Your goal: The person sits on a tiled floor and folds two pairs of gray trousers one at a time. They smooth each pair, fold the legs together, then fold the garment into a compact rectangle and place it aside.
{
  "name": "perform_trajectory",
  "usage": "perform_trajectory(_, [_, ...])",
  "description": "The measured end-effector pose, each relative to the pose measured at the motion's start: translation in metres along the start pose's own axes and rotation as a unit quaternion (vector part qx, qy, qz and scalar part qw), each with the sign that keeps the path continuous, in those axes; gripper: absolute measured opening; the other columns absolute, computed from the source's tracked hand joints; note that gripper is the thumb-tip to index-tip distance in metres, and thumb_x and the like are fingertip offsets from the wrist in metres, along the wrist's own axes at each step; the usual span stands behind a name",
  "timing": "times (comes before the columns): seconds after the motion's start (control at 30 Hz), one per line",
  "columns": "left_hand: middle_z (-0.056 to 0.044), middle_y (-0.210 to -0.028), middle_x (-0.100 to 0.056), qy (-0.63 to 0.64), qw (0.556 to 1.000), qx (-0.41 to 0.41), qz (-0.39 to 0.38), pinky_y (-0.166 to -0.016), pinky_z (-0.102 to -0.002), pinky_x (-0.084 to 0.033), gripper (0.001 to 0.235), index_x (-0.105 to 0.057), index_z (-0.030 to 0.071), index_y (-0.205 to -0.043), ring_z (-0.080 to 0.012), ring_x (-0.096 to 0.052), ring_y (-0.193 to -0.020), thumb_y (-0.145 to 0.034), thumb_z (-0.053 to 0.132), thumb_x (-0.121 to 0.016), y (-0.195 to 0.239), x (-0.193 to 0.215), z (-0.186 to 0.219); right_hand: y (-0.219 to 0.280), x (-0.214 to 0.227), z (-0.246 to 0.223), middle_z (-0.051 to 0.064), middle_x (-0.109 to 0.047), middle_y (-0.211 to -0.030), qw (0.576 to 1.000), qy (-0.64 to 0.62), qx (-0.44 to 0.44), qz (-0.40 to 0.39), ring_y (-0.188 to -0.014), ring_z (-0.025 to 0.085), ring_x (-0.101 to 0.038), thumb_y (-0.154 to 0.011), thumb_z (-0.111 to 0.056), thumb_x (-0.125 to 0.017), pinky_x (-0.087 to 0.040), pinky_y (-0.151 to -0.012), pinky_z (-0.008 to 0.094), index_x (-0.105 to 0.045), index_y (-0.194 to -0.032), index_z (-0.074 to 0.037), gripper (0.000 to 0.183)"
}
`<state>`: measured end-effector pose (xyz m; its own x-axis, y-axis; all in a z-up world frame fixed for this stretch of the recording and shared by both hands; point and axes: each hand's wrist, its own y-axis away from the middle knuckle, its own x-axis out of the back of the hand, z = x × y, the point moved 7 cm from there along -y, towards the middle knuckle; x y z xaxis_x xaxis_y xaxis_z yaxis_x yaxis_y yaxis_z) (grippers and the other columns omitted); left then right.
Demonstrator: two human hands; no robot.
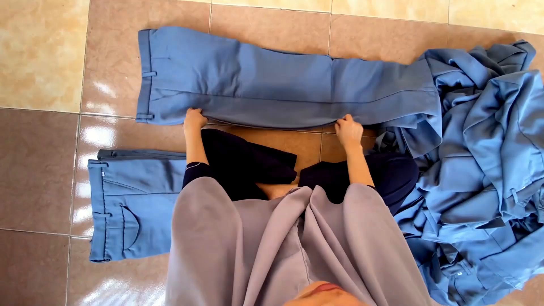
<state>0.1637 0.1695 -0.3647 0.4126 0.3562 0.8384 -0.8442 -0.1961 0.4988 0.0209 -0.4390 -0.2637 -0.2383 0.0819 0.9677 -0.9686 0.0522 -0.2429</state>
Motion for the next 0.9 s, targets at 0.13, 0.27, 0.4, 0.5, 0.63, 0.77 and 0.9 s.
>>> perform_trajectory(0.13, [-0.044,-0.154,-0.024,-0.055,0.994,0.090,-0.017,-0.096,-0.071,-0.045,0.079,-0.033,0.021,-0.161,-0.0544,-0.060,-0.123,-0.088,0.018,-0.062,0.035,0.019,0.059,0.004,-0.026,-0.004,-0.003,-0.064,-0.092,0.998,0.012,0.019,-0.066,-0.060,0.022,-0.068,-0.085,-0.030,-0.074,-0.053,-0.060,0.035,-0.079,-0.086,-0.025,0.007])
perform_trajectory(0.27, [-0.031,-0.160,-0.026,-0.110,0.993,-0.038,-0.025,-0.102,-0.076,-0.035,0.106,-0.041,0.022,-0.157,-0.0491,-0.043,-0.139,-0.065,0.035,-0.092,0.083,0.020,0.175,0.005,-0.029,-0.005,-0.001,-0.066,-0.103,0.997,-0.025,0.017,-0.075,-0.071,0.024,-0.073,-0.090,-0.030,-0.071,-0.056,-0.072,0.036,-0.080,-0.093,-0.022,0.012])
perform_trajectory(0.4, [-0.026,-0.169,-0.001,-0.091,0.978,-0.157,-0.106,-0.106,-0.085,-0.021,0.131,-0.020,0.022,-0.165,-0.0493,-0.010,-0.155,-0.060,0.049,-0.094,0.153,-0.021,0.255,0.001,0.001,-0.014,0.001,-0.064,-0.111,0.995,-0.059,0.006,-0.076,-0.079,0.026,-0.075,-0.091,-0.028,-0.072,-0.057,-0.079,0.038,-0.080,-0.094,-0.019,0.013])
perform_trajectory(0.5, [-0.018,-0.170,0.013,-0.113,0.976,-0.170,-0.080,-0.104,-0.088,-0.015,0.116,0.001,0.029,-0.166,-0.0442,0.006,-0.156,-0.083,0.053,-0.076,0.162,-0.043,0.246,0.002,-0.010,-0.010,0.001,-0.058,-0.124,0.998,-0.045,0.023,-0.028,-0.099,0.026,-0.069,-0.084,-0.031,-0.077,-0.053,-0.088,0.039,-0.080,-0.092,-0.024,0.011])
perform_trajectory(0.63, [-0.014,-0.172,0.006,-0.100,0.983,-0.145,-0.060,-0.102,-0.086,-0.024,0.094,-0.004,0.034,-0.166,-0.0411,-0.002,-0.157,-0.094,0.042,-0.063,0.133,-0.035,0.224,0.000,0.030,-0.025,0.002,-0.054,-0.133,0.998,-0.055,0.031,-0.031,-0.114,0.027,-0.059,-0.085,-0.036,-0.077,-0.047,-0.095,0.042,-0.080,-0.098,-0.027,0.016])
perform_trajectory(0.77, [-0.013,-0.171,0.005,-0.110,0.991,-0.059,-0.045,-0.094,-0.090,-0.028,0.085,-0.007,0.043,-0.164,-0.0406,-0.005,-0.156,-0.096,0.030,-0.057,0.074,-0.029,0.168,-0.002,0.035,-0.026,0.007,-0.053,-0.139,0.984,-0.174,0.010,-0.032,-0.133,0.035,-0.050,-0.087,-0.038,-0.077,-0.046,-0.102,0.050,-0.073,-0.101,-0.021,0.023])
perform_trajectory(0.9, [-0.019,-0.170,0.004,-0.128,0.985,0.112,-0.044,-0.100,-0.092,-0.008,0.078,-0.004,0.047,-0.163,-0.0467,-0.001,-0.155,-0.102,0.021,-0.046,0.036,-0.005,0.093,0.003,0.013,-0.001,0.016,-0.047,-0.141,0.978,-0.147,-0.109,-0.102,-0.137,0.040,-0.045,-0.090,-0.044,-0.075,-0.050,-0.103,0.055,-0.056,-0.128,-0.015,0.051])
